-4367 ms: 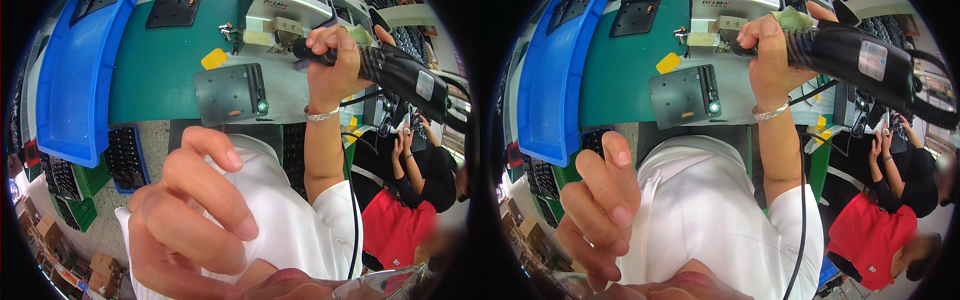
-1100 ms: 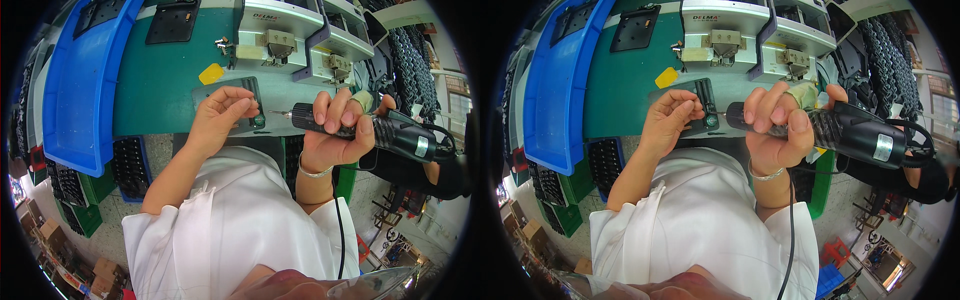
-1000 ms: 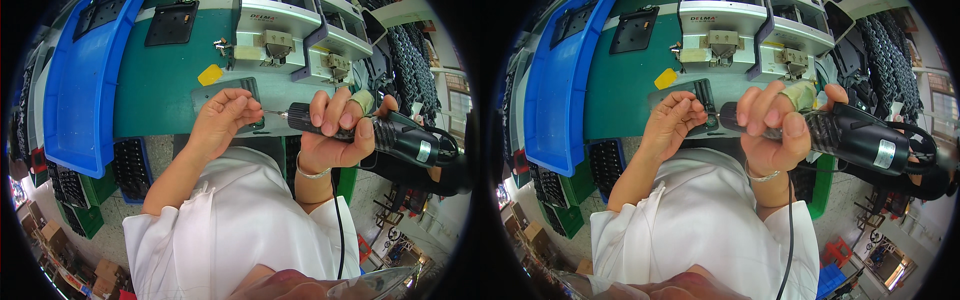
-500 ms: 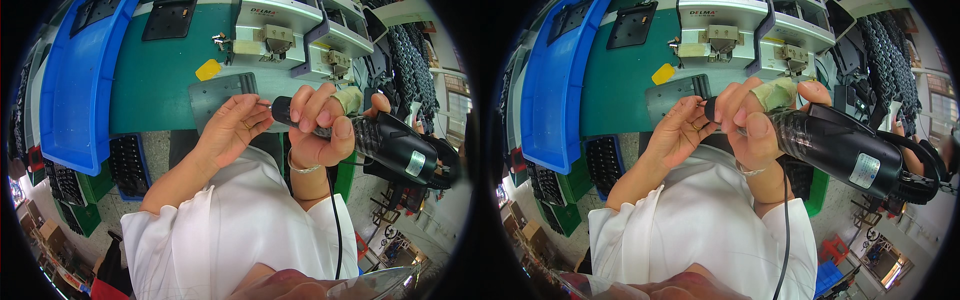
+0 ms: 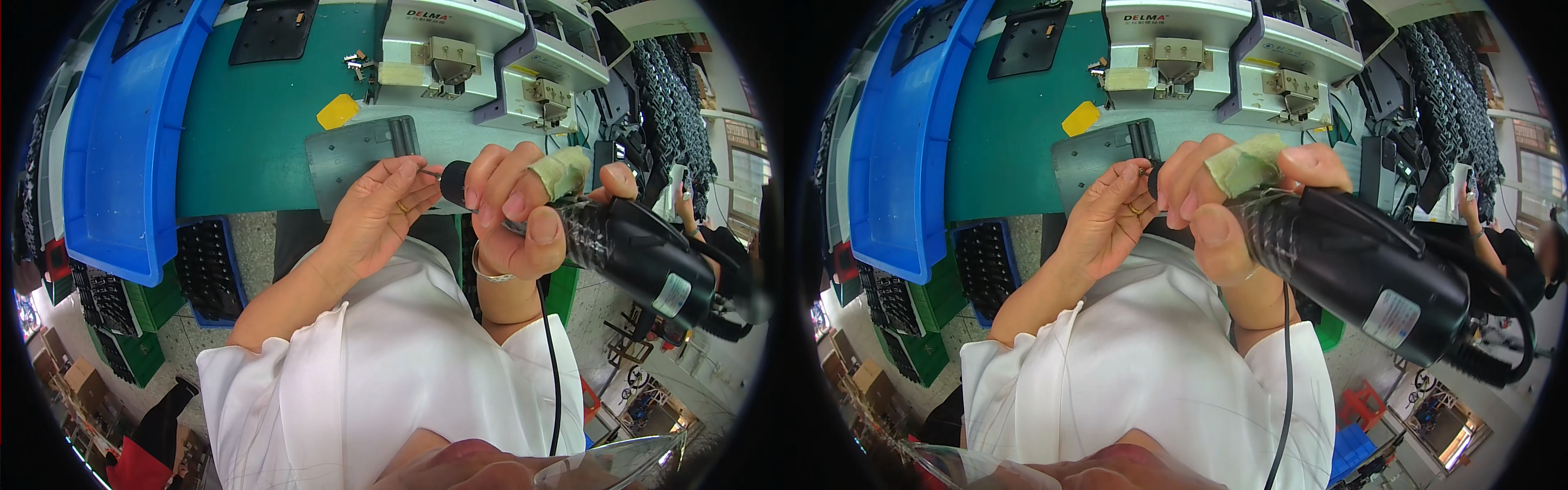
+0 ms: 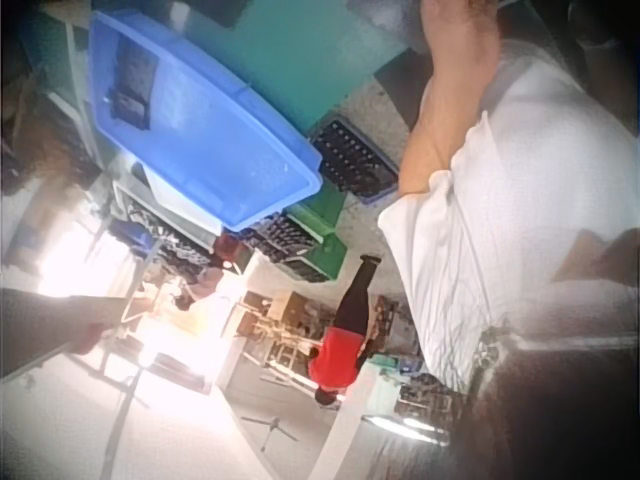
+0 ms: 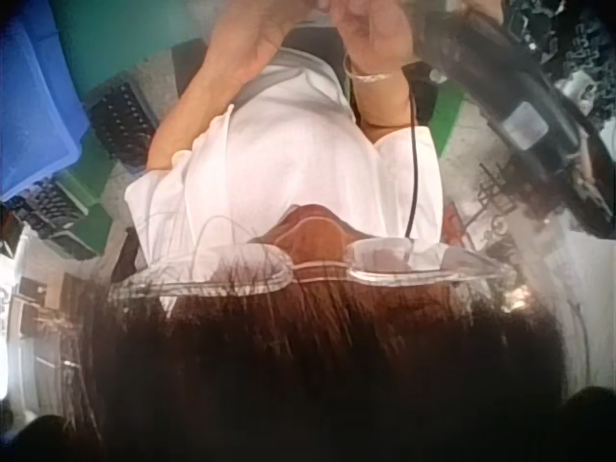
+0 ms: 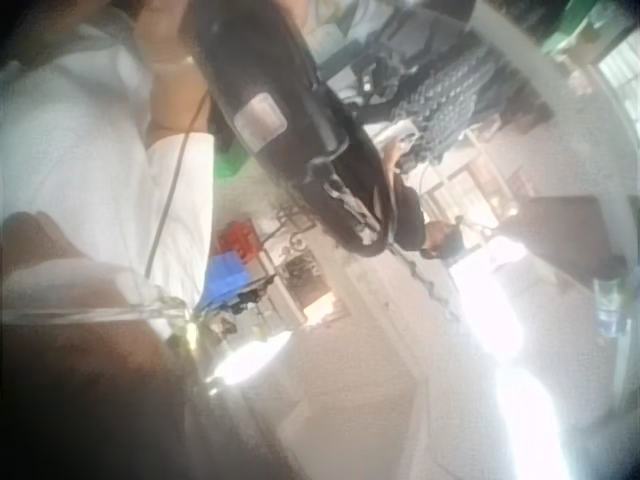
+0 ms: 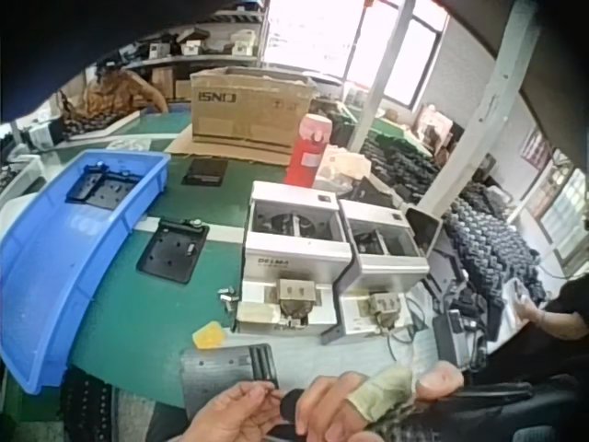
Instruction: Assembling small electronic housing components using a precision electric screwdriver.
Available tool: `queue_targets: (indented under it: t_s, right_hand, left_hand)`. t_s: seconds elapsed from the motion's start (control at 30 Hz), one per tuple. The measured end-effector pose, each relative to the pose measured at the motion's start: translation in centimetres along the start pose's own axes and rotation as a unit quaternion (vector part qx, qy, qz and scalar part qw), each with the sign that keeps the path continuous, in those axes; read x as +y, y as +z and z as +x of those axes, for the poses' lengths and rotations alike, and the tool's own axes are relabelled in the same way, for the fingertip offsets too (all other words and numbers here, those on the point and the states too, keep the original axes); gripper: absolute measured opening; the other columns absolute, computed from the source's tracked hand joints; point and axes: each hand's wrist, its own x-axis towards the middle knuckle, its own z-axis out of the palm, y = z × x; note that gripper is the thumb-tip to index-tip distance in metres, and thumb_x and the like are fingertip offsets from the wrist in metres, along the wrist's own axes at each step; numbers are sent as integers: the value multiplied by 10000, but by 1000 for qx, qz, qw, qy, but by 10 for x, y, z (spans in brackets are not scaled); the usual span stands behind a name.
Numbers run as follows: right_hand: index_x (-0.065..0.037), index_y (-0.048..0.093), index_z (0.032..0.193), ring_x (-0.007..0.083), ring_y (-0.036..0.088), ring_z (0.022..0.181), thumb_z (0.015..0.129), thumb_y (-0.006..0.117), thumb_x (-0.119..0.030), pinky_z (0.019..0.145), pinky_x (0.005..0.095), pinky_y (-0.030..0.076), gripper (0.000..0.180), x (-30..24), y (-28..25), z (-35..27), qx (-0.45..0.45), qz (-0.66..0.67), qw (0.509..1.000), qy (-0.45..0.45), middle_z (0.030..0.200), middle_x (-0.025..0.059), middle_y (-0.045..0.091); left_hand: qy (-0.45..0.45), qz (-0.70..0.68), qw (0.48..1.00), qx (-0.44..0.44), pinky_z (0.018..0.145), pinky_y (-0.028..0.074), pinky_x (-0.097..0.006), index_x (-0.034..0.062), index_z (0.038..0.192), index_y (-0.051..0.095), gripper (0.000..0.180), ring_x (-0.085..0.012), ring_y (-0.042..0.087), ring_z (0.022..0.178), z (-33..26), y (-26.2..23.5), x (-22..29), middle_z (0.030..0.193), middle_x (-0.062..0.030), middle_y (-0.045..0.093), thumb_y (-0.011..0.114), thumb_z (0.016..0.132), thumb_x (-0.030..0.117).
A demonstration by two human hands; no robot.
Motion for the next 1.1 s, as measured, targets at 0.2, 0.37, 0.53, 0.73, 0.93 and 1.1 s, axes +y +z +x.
queue_targets:
  t_s: [0.2, 0.37, 0.53, 0.73, 0.93, 1.1]
  right_hand:
    - [-175, 410, 1132, 205, 542, 573, 838, 694, -189, 569, 372, 461, 409, -2, -4, 0, 14, 40, 998, -52, 634, 60, 522]
    - [-271, 249, 1308, 173, 488, 543, 883, 614, -172, 533, 376, 445, 568, -5, -19, -2, 67, 48, 993, -83, 642, 51, 495]
    - [-242, 165, 1368, 161, 462, 533, 875, 494, -99, 521, 378, 439, 610, 3, -23, -3, 133, 71, 984, -94, 675, 51, 486]
    - [-219, 164, 1367, 165, 459, 528, 868, 504, -92, 522, 385, 447, 617, 5, -22, -7, 113, 18, 990, -84, 683, 55, 503]
    - [-215, 176, 1380, 161, 459, 557, 870, 459, -87, 527, 373, 437, 597, 5, -28, -7, 124, 61, 986, -90, 712, 49, 497]
    - [-219, 180, 1389, 157, 457, 566, 865, 437, -83, 528, 370, 432, 599, 3, -29, -9, 132, 63, 985, -91, 720, 44, 489]
  left_hand:
    - [-41, 12, 999, -4, 953, 472, -357, 28, 1279, 464, 408, -219, 639, 969, -9, 13, 10, 1019, -114, 670, 451, 1013, 337]
    - [0, 138, 989, -48, 830, 492, -371, 74, 1264, 503, 393, -236, 631, 865, -22, -5, 27, 853, -71, 649, 535, 972, 334]
    - [352, 780, 517, 20, 843, 372, -390, 138, 985, 669, 315, -241, 520, 933, -12, -3, 22, 911, -27, 585, 789, 708, 226]
    - [367, 821, 436, 13, 862, 342, -395, 155, 910, 681, 227, -223, 530, 949, 3, -6, 17, 959, 5, 596, 773, 722, 245]
    - [379, 808, 436, -116, 822, 366, -346, 143, 866, 674, 179, -180, 566, 813, 22, -9, 37, 820, 18, 613, 751, 741, 246]
    - [257, 801, 528, -116, 771, 370, -330, 112, 915, 658, 151, -199, 558, 778, 24, 1, 42, 779, -16, 618, 712, 799, 193]
